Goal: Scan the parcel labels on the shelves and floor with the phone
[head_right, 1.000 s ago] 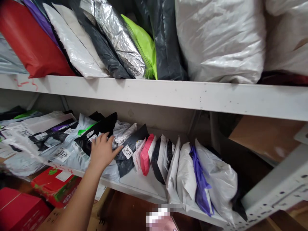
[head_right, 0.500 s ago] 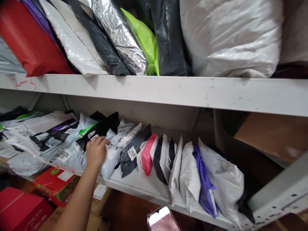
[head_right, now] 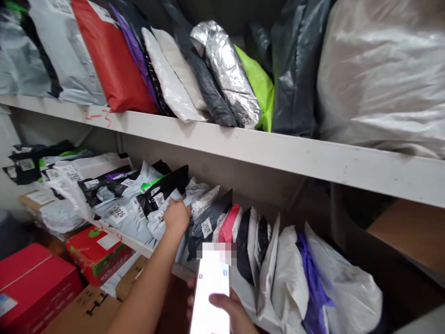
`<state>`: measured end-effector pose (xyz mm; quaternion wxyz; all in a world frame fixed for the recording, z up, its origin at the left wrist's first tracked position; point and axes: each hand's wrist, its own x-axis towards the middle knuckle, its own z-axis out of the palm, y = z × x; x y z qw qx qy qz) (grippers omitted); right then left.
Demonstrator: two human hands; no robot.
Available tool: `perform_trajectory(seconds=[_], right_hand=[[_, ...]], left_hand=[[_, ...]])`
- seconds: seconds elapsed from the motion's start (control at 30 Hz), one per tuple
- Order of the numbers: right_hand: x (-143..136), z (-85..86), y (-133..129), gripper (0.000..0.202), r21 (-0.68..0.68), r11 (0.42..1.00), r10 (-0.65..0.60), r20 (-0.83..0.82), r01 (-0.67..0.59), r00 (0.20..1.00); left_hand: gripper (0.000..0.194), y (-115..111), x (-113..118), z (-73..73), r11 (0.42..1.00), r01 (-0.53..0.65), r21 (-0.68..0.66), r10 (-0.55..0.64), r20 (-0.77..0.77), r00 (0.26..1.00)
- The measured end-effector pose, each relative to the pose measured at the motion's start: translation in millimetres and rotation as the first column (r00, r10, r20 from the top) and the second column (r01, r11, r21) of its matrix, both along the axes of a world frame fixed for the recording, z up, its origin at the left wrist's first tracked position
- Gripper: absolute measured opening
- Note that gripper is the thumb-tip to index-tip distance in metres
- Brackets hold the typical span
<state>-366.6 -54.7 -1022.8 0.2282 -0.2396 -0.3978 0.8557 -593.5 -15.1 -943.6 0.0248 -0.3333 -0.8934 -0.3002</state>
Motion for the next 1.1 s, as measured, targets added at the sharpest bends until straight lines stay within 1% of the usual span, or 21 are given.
perform_trajectory(seconds=[0.07, 0.13, 0.17, 0.23, 0.27, 0.3, 0.4, 0.47, 0.57, 0.63, 0.7, 0.77, 0.83, 0.87, 0.93, 0.97, 1.03, 1.1], right_hand=[[-40.4, -2.6, -0.5, 0.061, -0.029, 0.994, -0.108, -0.011, 0.108, 0.994], [-71.9, -8.3, -3.2, 0.07, 0.012, 0.973, -0.232, -0.024, 0.232, 0.972], [-83.0, -12.0, -4.9, 0.074, 0.013, 0.959, -0.283, -0.049, 0.284, 0.958], [-95.5, -19.6, -8.1, 0.078, 0.001, 0.932, -0.362, -0.086, 0.364, 0.928], [-97.2, -22.7, -9.2, 0.079, -0.01, 0.921, -0.389, -0.093, 0.39, 0.916], [-96.6, -25.0, -9.8, 0.082, -0.017, 0.912, -0.409, -0.091, 0.409, 0.908], [-85.9, -25.0, -8.4, 0.089, -0.031, 0.901, -0.433, -0.068, 0.432, 0.899], [-77.0, -20.4, -5.5, 0.092, -0.024, 0.904, -0.428, -0.045, 0.427, 0.903], [-68.1, -13.0, -1.9, 0.093, -0.019, 0.902, -0.431, -0.009, 0.43, 0.902], [-65.7, -10.2, -1.3, 0.089, -0.032, 0.893, -0.449, -0.005, 0.448, 0.894], [-65.1, -9.2, -1.7, 0.081, -0.045, 0.887, -0.461, -0.006, 0.46, 0.888], [-64.9, -9.1, -2.2, 0.075, -0.058, 0.883, -0.468, -0.007, 0.467, 0.884], [-64.2, -9.0, -2.0, 0.075, -0.065, 0.88, -0.472, -0.005, 0.471, 0.882], [-63.6, -8.9, -1.5, 0.076, -0.069, 0.881, -0.469, 0.0, 0.467, 0.883], [-62.5, -8.2, -0.7, 0.078, -0.081, 0.886, -0.457, 0.013, 0.457, 0.889], [-62.3, -8.0, -0.8, 0.077, -0.084, 0.885, -0.459, 0.014, 0.459, 0.888], [-63.6, -9.3, -3.3, 0.071, -0.083, 0.873, -0.483, 0.004, 0.481, 0.876], [-68.0, -15.6, -10.3, 0.068, -0.063, 0.853, -0.52, -0.015, 0.519, 0.854]], left_hand=[[0.035, 3.9, -4.5, -9.6, 0.995, 0.082, 0.052, -0.084, 0.045, 0.995], [0.03, 5.7, -12.7, -18.6, 0.971, 0.203, 0.127, -0.215, 0.095, 0.972], [0.026, 5.6, -18.0, -22.6, 0.948, 0.267, 0.173, -0.29, 0.121, 0.95], [0.012, 3.4, -30.0, -29.4, 0.881, 0.382, 0.277, -0.435, 0.161, 0.886], [0.005, 1.5, -36.0, -32.2, 0.842, 0.426, 0.33, -0.498, 0.178, 0.848], [0.006, -0.7, -41.6, -34.5, 0.805, 0.456, 0.38, -0.552, 0.193, 0.811], [0.02, -6.7, -53.3, -38.6, 0.719, 0.481, 0.501, -0.649, 0.239, 0.722], [0.026, -8.9, -55.9, -39.1, 0.686, 0.464, 0.561, -0.678, 0.261, 0.687], [0.028, -10.6, -54.6, -35.4, 0.661, 0.421, 0.622, -0.685, 0.27, 0.676], [0.025, -13.7, -53.8, -28.3, 0.677, 0.39, 0.624, -0.662, 0.285, 0.693], [0.019, -20.4, -55.4, -17.3, 0.736, 0.359, 0.574, -0.605, 0.32, 0.729], [0.018, -30.1, -58.5, -4.3, 0.816, 0.339, 0.468, -0.521, 0.345, 0.78], [0.025, -40.1, -60.6, 7.3, 0.886, 0.332, 0.322, -0.432, 0.32, 0.843], [0.029, -44.4, -60.2, 11.7, 0.912, 0.331, 0.241, -0.394, 0.29, 0.872], [0.033, -50.5, -55.3, 17.1, 0.942, 0.326, 0.084, -0.336, 0.224, 0.915], [0.028, -52.5, -50.7, 18.5, 0.948, 0.318, 0.019, -0.315, 0.197, 0.928], [0.012, -55.5, -37.9, 19.7, 0.953, 0.295, -0.065, -0.281, 0.164, 0.945], [0.032, -58.8, -23.1, 20.7, 0.968, 0.227, -0.103, -0.214, 0.123, 0.969]])
